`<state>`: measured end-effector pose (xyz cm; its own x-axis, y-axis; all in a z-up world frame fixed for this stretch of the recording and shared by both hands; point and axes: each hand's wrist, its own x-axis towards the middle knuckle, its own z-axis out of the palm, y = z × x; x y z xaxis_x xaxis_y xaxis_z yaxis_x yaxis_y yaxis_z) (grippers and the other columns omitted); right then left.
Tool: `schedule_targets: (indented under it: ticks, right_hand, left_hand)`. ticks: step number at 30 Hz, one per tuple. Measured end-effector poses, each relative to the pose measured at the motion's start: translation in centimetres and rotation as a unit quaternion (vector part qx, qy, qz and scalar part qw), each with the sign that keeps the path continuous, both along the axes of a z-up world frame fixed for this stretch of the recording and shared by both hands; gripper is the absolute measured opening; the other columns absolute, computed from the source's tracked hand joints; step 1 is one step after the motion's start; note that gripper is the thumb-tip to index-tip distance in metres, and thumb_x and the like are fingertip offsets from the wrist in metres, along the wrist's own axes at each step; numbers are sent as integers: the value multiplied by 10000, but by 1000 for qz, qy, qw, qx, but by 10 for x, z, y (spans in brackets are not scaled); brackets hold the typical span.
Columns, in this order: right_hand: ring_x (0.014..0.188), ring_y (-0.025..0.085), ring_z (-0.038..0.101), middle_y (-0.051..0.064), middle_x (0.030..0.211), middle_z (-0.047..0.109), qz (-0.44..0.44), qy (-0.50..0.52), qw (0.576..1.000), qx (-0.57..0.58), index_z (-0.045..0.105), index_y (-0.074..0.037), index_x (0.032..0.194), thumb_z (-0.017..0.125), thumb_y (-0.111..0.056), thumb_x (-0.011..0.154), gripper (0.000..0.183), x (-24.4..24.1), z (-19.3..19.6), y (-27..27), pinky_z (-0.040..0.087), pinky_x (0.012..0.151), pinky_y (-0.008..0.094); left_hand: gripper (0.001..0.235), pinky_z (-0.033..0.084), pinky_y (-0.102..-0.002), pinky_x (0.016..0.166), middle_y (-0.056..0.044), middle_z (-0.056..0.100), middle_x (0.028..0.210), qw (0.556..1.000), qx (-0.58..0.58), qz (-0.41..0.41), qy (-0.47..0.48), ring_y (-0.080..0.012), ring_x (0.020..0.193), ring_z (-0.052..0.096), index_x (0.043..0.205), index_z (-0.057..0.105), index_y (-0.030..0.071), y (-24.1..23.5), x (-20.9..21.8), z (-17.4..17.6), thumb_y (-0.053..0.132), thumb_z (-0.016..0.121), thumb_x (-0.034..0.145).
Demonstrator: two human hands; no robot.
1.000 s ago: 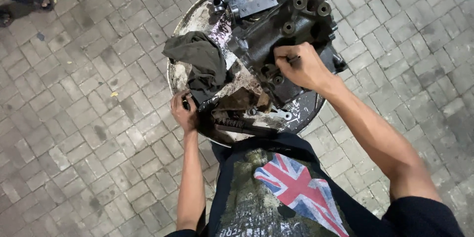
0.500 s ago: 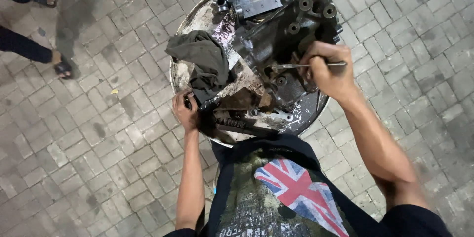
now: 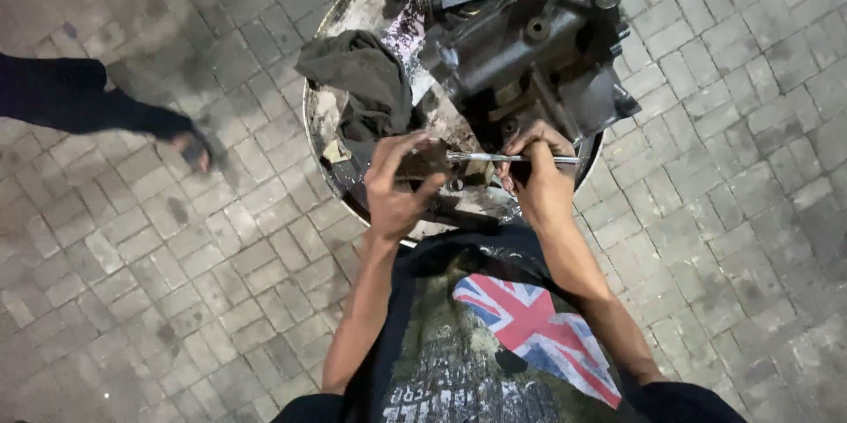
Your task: The person cleans a large, dark metal engine block resting on a circular metal tray. They use a dark cloth to wipe the exterior surfaces and then use a small metal tool to scrape and clean the interior holes and crevices of the engine block.
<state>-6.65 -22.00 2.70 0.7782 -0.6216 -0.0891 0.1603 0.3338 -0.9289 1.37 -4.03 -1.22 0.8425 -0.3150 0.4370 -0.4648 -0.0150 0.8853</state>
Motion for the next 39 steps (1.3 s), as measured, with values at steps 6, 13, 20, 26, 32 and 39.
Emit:
schedule_targets:
  ticks: [6,13,20,26,32,39]
  right_hand:
    - [336,185,472,201,497,533,27,-14,1000,3,585,37,734,496,-38,879,186,-10,-16,-2,328,294,255]
    - [340,204,472,221,492,538,25,-1,999,-22,607,53,754,509,-25,881,178,-18,-27,4,329,299,273]
    - [349,219,509,229,501,558,42,21,996,-72,627,62,746,504,12,847,166,-21,-16,0,374,297,284]
    - [374,210,523,225,523,583,62,19,994,-89,633,62,754,502,14,839,163,-23,-21,-1,399,313,283]
    - [375,206,512,211,530,575,31,38,996,-78,627,45,759,498,-7,858,172,-26,-9,-7,386,312,282]
    - [439,194,588,182,595,584,-33,55,996,-65,621,35,750,509,-33,873,179,-27,-10,-28,420,325,274]
  left_hand:
    - [395,521,-390,873,-63,775,1004,998,49,-19,-37,-276,889,729,1145,767,115,2,-12,-2,265,893,802]
    - [217,534,-347,855,-6,803,889,995,87,-1,-50,-218,793,754,997,808,141,7,-15,13,198,895,806]
    - [144,549,-369,778,-47,794,809,997,74,-19,5,-258,731,747,957,816,121,9,-19,-7,146,873,828]
    - [26,549,-375,707,-97,758,746,996,58,-39,59,-292,704,729,912,789,71,5,-22,10,76,806,892]
    - [45,560,-399,689,-113,744,738,992,50,-61,95,-294,687,726,882,769,65,14,-18,-2,87,805,897]
    - [222,559,-384,740,-124,710,714,993,71,47,82,-243,680,681,858,734,91,50,9,-56,233,696,1025]
